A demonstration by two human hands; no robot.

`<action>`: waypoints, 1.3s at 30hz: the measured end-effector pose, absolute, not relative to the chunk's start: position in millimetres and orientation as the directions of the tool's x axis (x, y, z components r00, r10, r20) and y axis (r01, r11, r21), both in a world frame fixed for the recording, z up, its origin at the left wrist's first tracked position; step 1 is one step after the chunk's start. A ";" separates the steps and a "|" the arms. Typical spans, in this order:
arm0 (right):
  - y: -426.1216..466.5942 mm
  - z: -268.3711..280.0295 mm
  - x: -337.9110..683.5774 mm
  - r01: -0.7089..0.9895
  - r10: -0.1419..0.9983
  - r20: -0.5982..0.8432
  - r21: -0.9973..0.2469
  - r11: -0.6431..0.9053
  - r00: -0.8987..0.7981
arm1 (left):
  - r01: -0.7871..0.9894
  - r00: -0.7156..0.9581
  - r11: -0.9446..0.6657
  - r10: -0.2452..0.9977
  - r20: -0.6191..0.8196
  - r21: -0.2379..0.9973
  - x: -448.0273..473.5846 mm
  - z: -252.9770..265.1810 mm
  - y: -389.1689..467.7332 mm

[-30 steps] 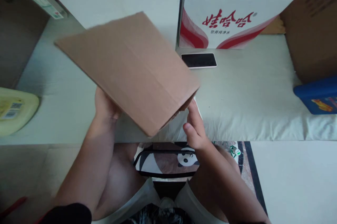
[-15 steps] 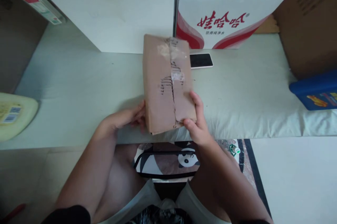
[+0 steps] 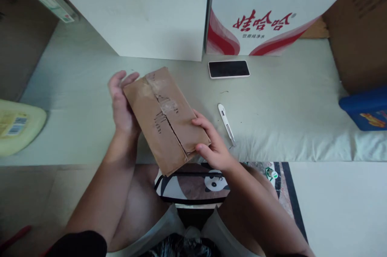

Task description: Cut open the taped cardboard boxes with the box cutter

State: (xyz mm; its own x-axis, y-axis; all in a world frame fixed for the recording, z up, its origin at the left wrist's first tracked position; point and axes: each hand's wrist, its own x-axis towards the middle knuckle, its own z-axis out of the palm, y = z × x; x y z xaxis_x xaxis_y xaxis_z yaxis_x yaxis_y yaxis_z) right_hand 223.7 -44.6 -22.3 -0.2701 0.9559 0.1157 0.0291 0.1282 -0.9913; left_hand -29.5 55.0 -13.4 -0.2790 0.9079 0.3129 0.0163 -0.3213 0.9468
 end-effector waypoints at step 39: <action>-3.7 25.8 259.6 0.677 0.782 0.372 -0.731 -0.085 0.500 | 0.037 -0.190 -0.302 0.934 0.304 0.953 2.5 -18.3 25.5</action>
